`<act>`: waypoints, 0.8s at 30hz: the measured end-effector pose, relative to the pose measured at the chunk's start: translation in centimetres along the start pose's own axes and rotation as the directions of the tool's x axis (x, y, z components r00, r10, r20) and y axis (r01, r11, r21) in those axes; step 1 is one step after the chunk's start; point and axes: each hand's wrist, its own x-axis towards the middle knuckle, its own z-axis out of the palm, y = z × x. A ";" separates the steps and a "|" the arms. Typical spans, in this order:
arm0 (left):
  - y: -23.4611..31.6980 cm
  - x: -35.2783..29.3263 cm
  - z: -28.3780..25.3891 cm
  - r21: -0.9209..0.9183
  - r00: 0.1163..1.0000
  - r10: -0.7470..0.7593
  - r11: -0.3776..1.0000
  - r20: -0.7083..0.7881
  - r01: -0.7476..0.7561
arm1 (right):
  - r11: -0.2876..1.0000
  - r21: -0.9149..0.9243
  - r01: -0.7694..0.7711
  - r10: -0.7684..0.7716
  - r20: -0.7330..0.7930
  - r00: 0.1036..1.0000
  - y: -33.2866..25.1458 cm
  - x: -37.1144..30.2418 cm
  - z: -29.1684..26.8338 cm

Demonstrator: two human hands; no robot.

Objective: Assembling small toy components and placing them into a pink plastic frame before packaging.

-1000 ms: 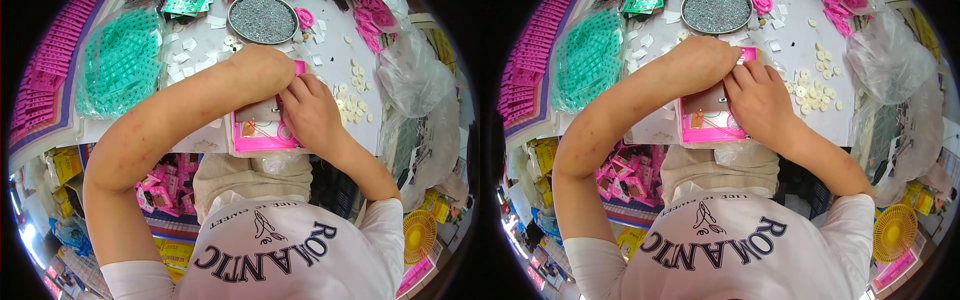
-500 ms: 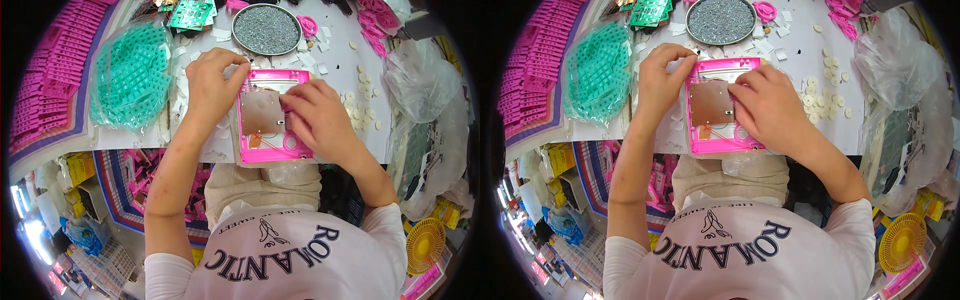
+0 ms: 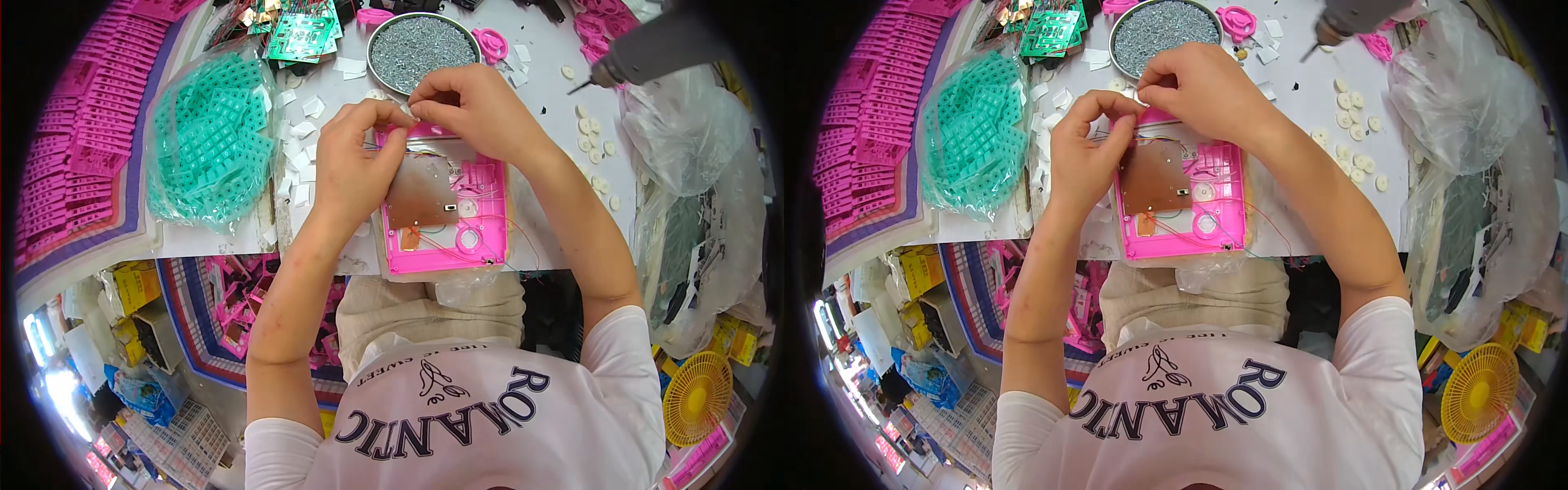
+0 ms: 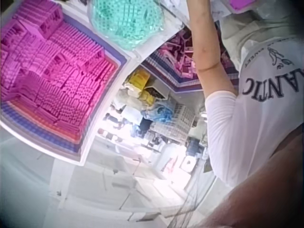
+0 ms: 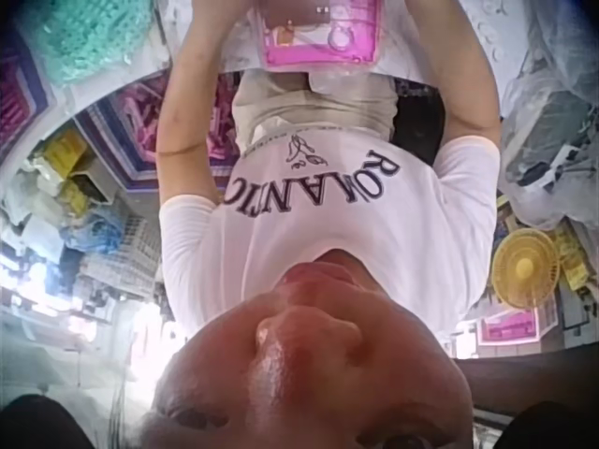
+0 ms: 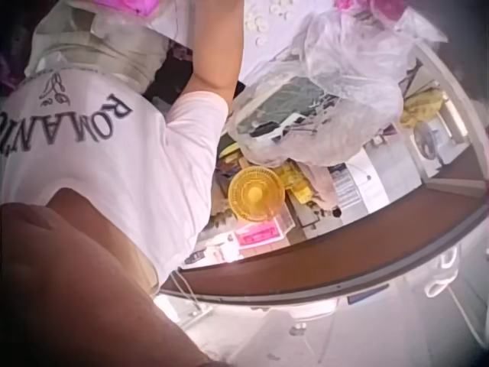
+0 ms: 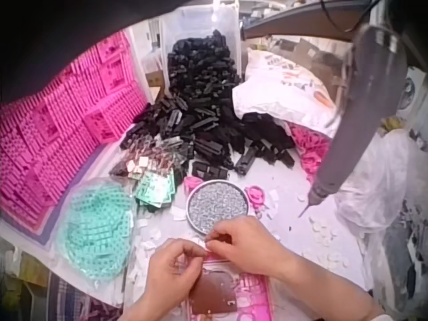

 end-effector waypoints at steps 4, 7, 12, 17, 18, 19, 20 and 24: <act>0.4 -0.2 -1.1 0.059 0.999 0.033 0.998 -0.004 -0.032 | 0.931 -0.104 0.349 -0.362 -0.156 0.919 -1.0 -1.9 0.3; 1.5 -0.2 -1.6 -0.149 0.962 -0.046 0.985 0.268 0.089 | 0.845 -0.180 0.504 -0.535 -0.233 0.812 -1.0 -3.1 1.0; 1.6 -0.4 -1.7 -0.113 0.965 -0.036 0.991 0.258 0.067 | 0.842 -0.185 0.506 -0.538 -0.232 0.810 -0.3 -4.0 0.5; 2.0 -1.2 -0.9 0.157 0.970 0.219 0.960 0.105 -0.234 | 0.869 -0.300 0.393 -0.453 -0.166 0.876 -1.2 -6.9 -0.2; 1.8 -1.2 -0.7 0.150 0.970 0.223 0.960 0.099 -0.236 | 0.866 -0.307 0.395 -0.456 -0.159 0.875 -1.2 -7.0 -0.2; 1.5 -1.2 -0.5 0.143 0.970 0.226 0.961 0.092 -0.238 | 0.862 -0.314 0.398 -0.460 -0.153 0.875 -1.3 -7.1 0.0; 1.3 -1.2 -0.4 0.136 0.969 0.230 0.961 0.086 -0.240 | 0.858 -0.321 0.401 -0.463 -0.146 0.874 -1.3 -7.1 0.1; 1.8 -0.9 -0.3 0.136 0.937 0.321 0.931 0.140 -0.339 | 0.821 -0.415 0.391 -0.462 -0.081 0.883 -1.4 -7.0 -0.2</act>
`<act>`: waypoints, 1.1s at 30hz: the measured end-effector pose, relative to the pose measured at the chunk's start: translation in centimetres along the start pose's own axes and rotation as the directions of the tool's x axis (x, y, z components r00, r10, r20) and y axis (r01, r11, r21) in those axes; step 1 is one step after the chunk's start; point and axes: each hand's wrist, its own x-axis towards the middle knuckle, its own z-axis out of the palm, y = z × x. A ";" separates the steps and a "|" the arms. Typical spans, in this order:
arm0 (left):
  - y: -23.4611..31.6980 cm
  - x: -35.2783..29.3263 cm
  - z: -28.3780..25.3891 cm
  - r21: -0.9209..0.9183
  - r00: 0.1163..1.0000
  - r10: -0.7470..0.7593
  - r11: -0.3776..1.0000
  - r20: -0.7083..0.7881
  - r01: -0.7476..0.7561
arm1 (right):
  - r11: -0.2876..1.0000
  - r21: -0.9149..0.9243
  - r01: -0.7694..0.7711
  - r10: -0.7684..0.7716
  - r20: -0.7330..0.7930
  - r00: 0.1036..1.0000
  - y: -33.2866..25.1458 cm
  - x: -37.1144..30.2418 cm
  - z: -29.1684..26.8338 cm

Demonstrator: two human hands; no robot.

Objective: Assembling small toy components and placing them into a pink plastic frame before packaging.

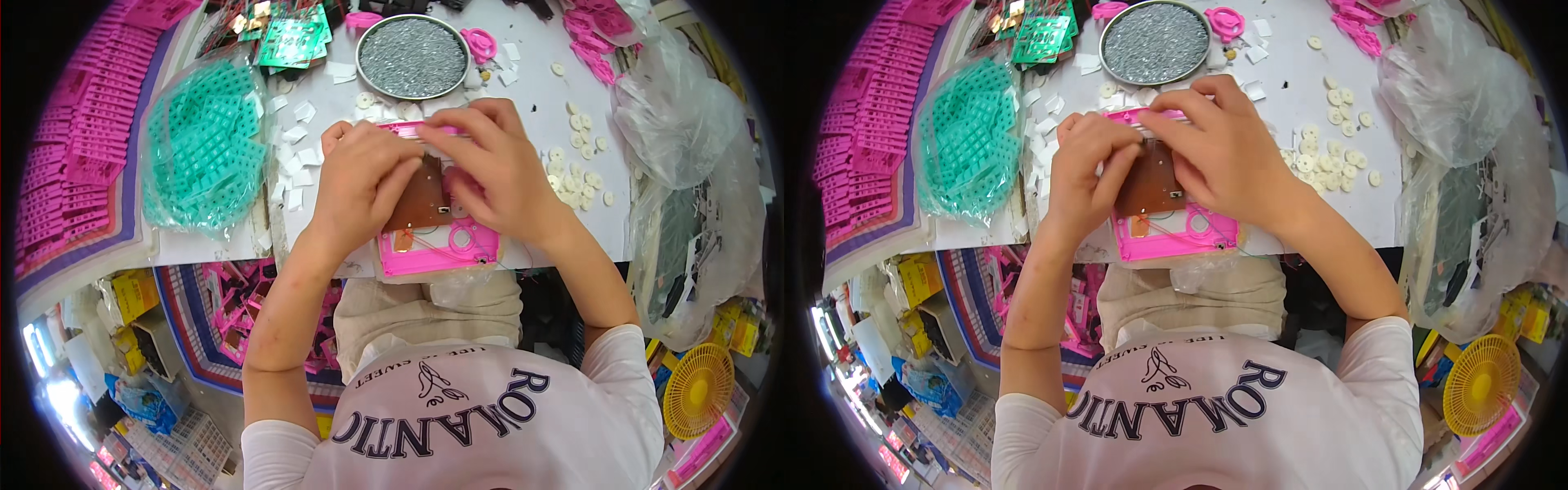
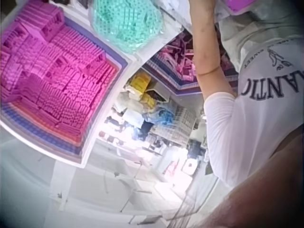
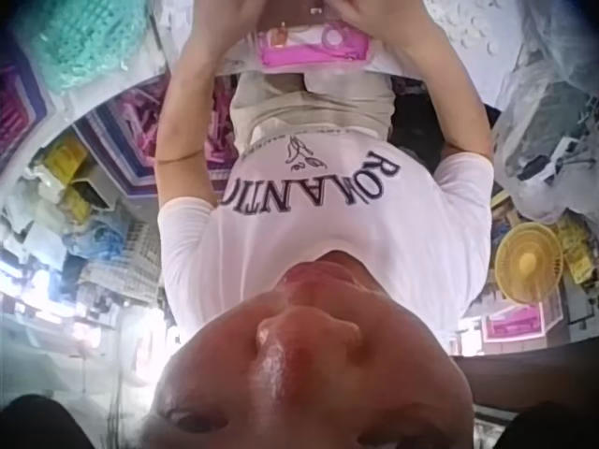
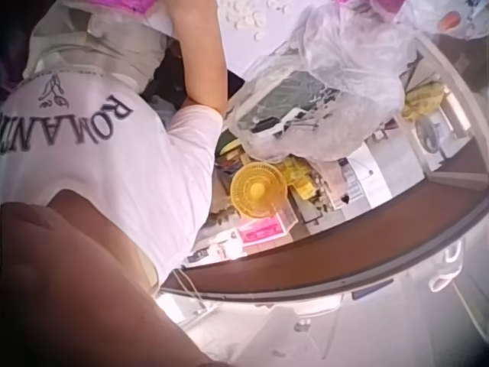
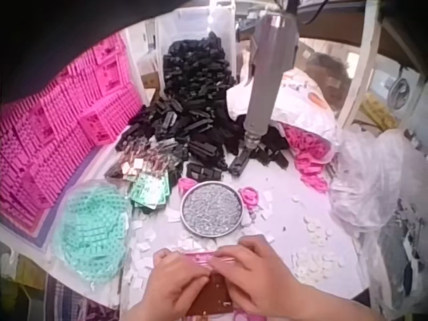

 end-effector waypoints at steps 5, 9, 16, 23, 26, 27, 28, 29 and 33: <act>0.7 0.1 -0.7 0.039 0.997 0.059 0.997 0.056 -0.062 | 0.993 -0.116 0.011 -0.008 0.022 1.000 2.5 0.3 -2.7; 0.2 -0.4 0.0 0.043 1.000 0.008 0.999 0.009 -0.008 | 0.999 0.052 -0.002 -0.001 0.067 0.998 1.3 -0.2 -3.5; 0.1 -0.2 -0.1 0.038 0.998 0.041 0.998 0.052 -0.043 | 0.995 0.093 -0.021 0.013 0.091 0.996 0.6 -0.2 -0.9; 0.1 -1.0 -0.7 0.015 0.997 -0.061 0.998 0.050 0.060 | 0.915 -0.367 -0.164 0.134 -0.106 0.985 12.2 -0.8 -3.1; 0.4 -0.7 -0.1 0.004 0.996 -0.070 0.998 0.060 0.070 | 0.792 -0.523 -0.314 0.163 -0.316 0.935 20.4 0.6 -3.6; 0.4 -0.5 0.0 0.019 0.998 -0.058 0.998 0.039 0.057 | 0.753 -0.556 -0.353 0.137 -0.393 0.909 23.0 1.9 -3.7; 0.4 -0.4 0.3 0.032 0.999 -0.047 0.998 0.021 0.046 | 0.658 -0.613 -0.438 0.240 -0.380 0.893 23.6 3.2 -4.0; 0.4 -0.3 0.5 0.045 0.999 -0.035 0.998 0.003 0.035 | 0.549 -0.665 -0.506 0.341 -0.374 0.862 24.0 4.6 -4.3; 0.2 -0.5 0.2 0.093 0.998 -0.016 0.995 -0.060 0.022 | 0.551 -0.545 -0.632 0.531 -0.356 0.769 28.1 6.4 -5.2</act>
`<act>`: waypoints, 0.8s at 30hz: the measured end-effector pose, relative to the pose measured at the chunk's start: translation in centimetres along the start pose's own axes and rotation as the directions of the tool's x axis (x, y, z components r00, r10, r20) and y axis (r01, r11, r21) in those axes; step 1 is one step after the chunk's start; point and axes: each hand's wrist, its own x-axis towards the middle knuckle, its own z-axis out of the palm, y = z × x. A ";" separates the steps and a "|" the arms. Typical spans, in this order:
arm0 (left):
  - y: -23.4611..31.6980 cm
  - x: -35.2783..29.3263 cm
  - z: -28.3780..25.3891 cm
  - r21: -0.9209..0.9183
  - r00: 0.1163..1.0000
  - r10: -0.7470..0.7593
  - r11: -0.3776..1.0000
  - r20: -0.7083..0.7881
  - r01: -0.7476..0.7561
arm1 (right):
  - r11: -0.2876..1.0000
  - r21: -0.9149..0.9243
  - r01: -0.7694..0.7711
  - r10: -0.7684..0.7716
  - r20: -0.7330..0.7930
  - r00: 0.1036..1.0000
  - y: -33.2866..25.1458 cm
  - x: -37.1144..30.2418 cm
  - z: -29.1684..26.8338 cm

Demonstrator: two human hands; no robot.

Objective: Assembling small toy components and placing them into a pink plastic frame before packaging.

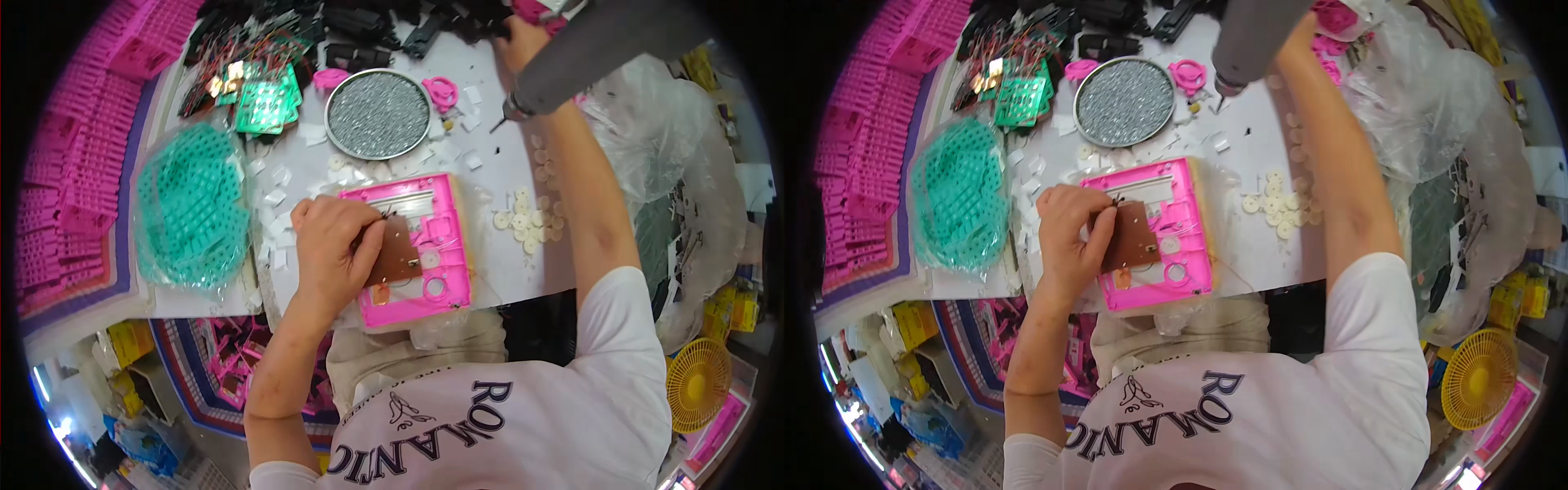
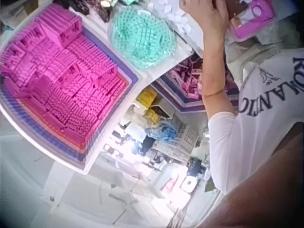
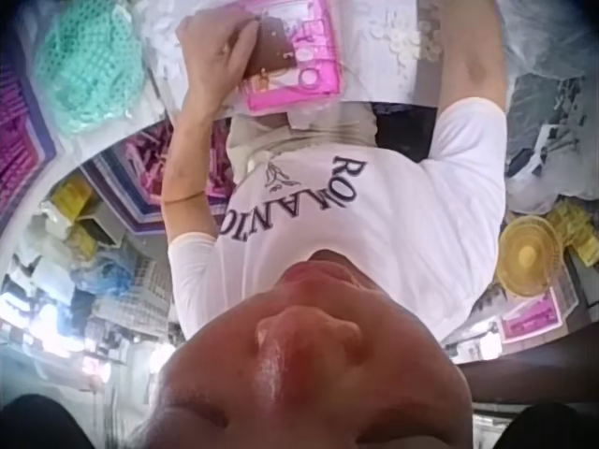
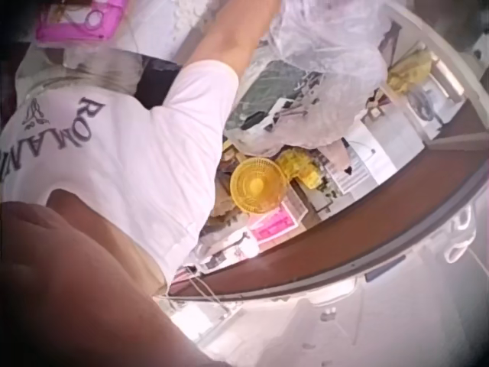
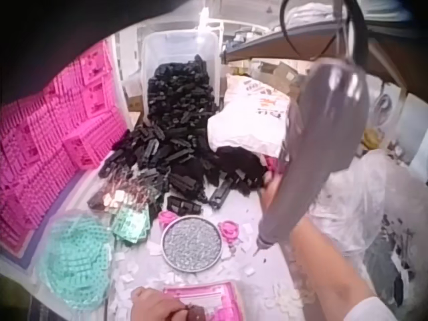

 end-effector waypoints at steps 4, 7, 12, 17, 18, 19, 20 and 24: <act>-0.9 -0.7 -0.3 0.035 0.999 0.000 0.999 -0.041 0.002 | 0.790 0.574 -0.217 0.149 0.163 0.975 0.7 -3.0 -6.6; -1.6 -0.9 -0.3 0.062 0.999 0.029 0.998 -0.043 -0.026 | 0.577 0.816 -0.043 -0.048 0.087 0.995 -0.4 -8.7 -13.4; -2.0 -0.8 -0.8 0.205 0.996 0.069 0.977 -0.059 -0.055 | 0.553 0.800 0.231 -0.573 0.164 0.803 -7.1 -16.0 -23.2; -2.5 -1.4 -1.5 0.225 0.996 0.075 0.972 -0.051 -0.062 | 0.525 0.633 0.569 -0.846 0.318 0.427 -16.1 -19.5 -19.2; -2.6 -1.4 -1.6 0.203 0.997 0.068 0.977 -0.047 -0.057 | 0.505 0.666 0.548 -0.852 0.285 0.439 -17.0 -19.7 -17.8; -2.7 -1.4 -1.6 0.181 0.997 0.062 0.982 -0.043 -0.053 | 0.505 0.674 0.539 -0.837 0.230 0.497 -16.9 -19.6 -17.5; -2.6 -1.4 -1.6 0.154 0.997 0.062 0.986 -0.036 -0.056 | 0.505 0.682 0.529 -0.814 0.173 0.554 -16.8 -19.4 -17.3; -3.0 -1.7 -1.9 0.087 0.999 0.046 0.995 0.024 -0.048 | 0.526 0.659 0.538 -0.774 0.108 0.624 -14.3 -20.5 -16.4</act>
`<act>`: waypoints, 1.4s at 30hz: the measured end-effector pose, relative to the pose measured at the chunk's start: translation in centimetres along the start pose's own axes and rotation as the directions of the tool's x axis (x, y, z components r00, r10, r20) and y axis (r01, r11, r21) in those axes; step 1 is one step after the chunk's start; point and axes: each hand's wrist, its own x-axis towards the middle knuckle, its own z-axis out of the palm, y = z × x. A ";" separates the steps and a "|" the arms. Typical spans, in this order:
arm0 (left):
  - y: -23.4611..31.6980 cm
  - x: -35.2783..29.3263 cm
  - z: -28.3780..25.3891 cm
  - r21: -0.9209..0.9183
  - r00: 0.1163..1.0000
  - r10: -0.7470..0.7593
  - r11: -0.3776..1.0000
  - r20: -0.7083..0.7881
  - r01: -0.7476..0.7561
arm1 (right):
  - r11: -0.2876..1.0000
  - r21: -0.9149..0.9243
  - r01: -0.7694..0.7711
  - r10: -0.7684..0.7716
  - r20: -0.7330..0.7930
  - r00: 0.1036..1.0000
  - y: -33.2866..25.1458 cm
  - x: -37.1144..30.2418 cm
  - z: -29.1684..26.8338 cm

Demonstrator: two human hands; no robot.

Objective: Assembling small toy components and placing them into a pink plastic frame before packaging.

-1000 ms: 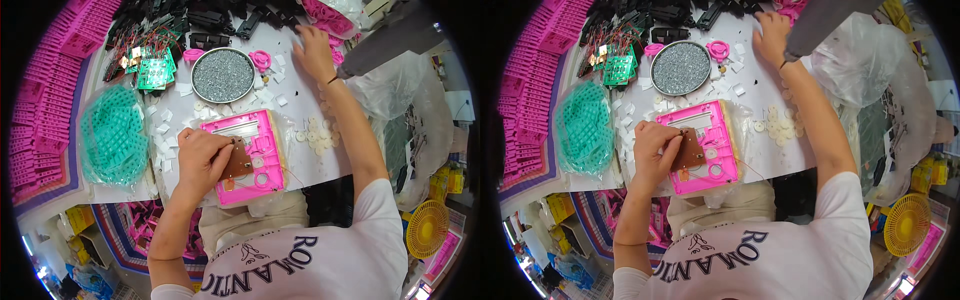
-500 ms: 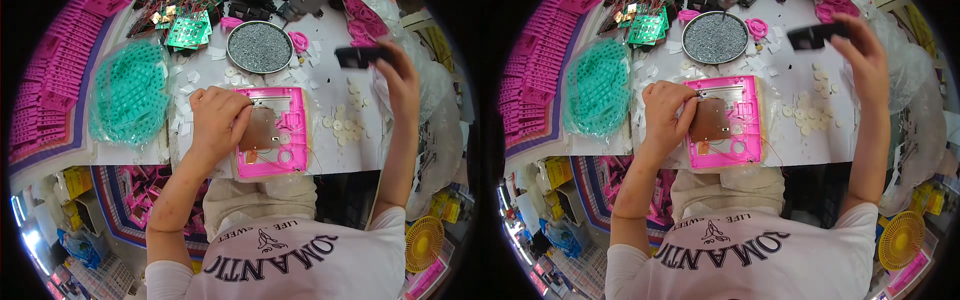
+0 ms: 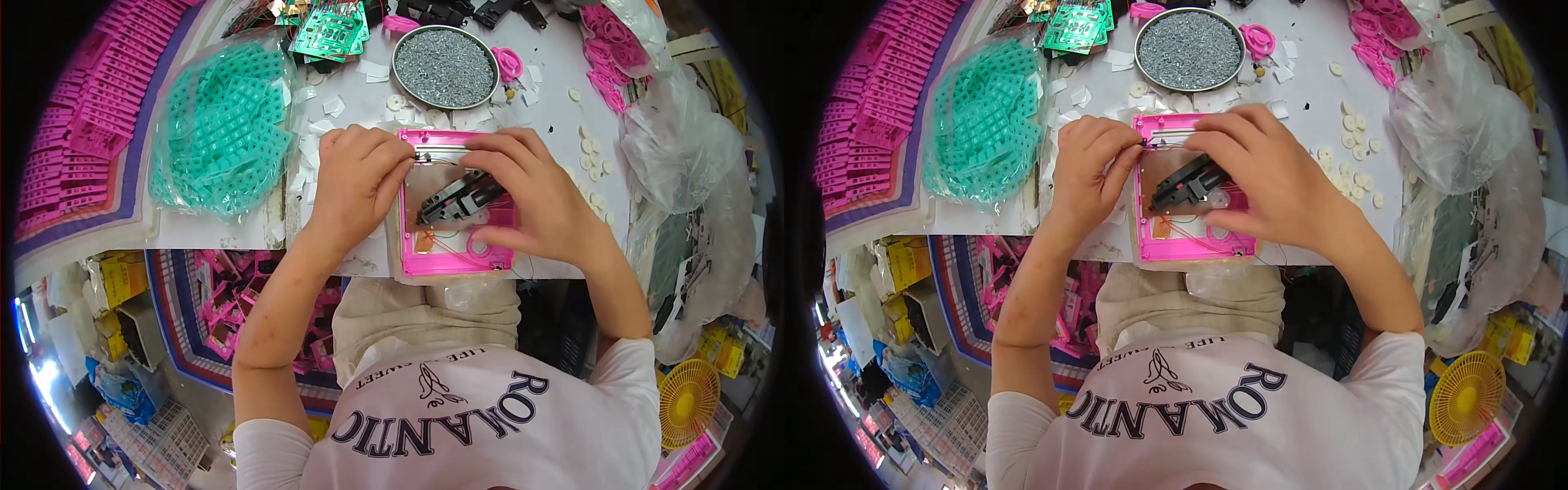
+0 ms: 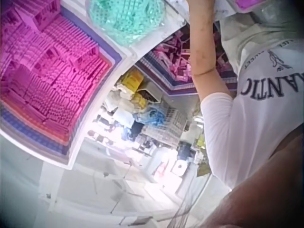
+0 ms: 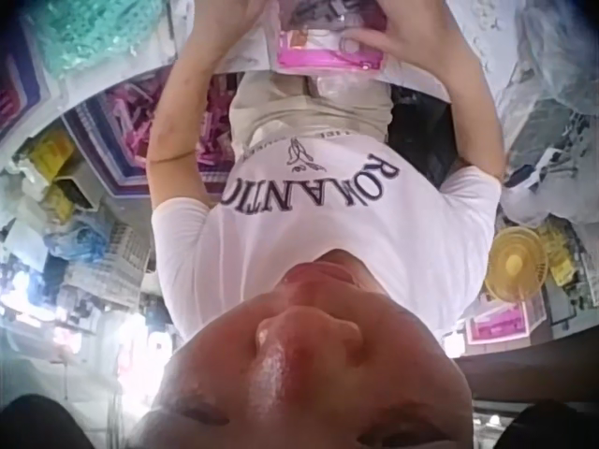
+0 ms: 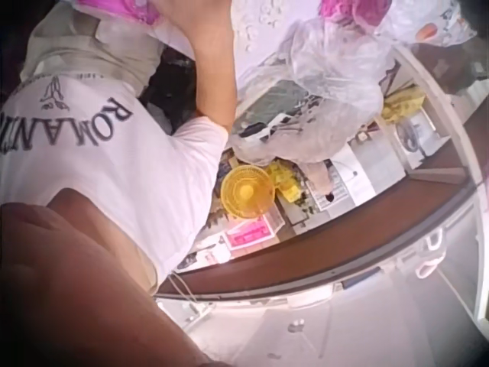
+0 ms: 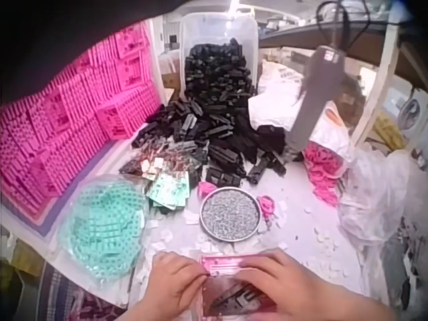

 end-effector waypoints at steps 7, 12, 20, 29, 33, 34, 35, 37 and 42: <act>0.4 1.9 -1.8 -0.058 0.965 0.200 0.979 0.167 -0.193 | 0.968 0.172 -0.183 0.169 0.092 0.981 1.4 -1.2 0.2; 0.0 2.9 -2.3 -0.037 0.933 0.265 0.964 0.244 -0.264 | 0.742 0.359 -0.567 0.448 0.364 0.817 1.4 1.2 -1.2; 0.5 4.1 -2.5 -0.025 0.872 0.352 0.930 0.341 -0.366 | 0.999 -0.021 -0.035 0.035 0.004 0.999 0.9 -0.2 0.5; 0.5 3.9 -2.9 -0.003 0.853 0.362 0.921 0.375 -0.390 | 0.995 -0.089 0.035 -0.025 0.108 0.994 1.4 0.3 0.5; 0.6 4.9 -2.8 -0.024 0.809 0.381 0.909 0.448 -0.416 | 0.998 -0.053 -0.045 0.047 0.023 0.999 0.9 -0.1 1.2; 0.6 5.2 -2.8 -0.036 0.787 0.387 0.905 0.481 -0.423 | 0.997 -0.046 -0.065 0.066 0.020 0.998 0.9 -0.2 1.4; 0.7 5.5 -2.8 -0.029 0.769 0.390 0.899 0.506 -0.437 | 0.996 -0.039 -0.084 0.085 0.018 0.996 0.8 -0.3 1.6; 1.0 6.0 -2.9 -0.014 0.733 0.393 0.886 0.556 -0.464 | 0.999 0.005 -0.033 0.033 -0.060 0.998 0.5 0.0 2.0; 1.0 5.7 -2.9 -0.044 0.761 0.381 0.905 0.526 -0.423 | 0.991 0.137 -0.008 0.015 -0.055 0.998 0.8 -0.4 2.9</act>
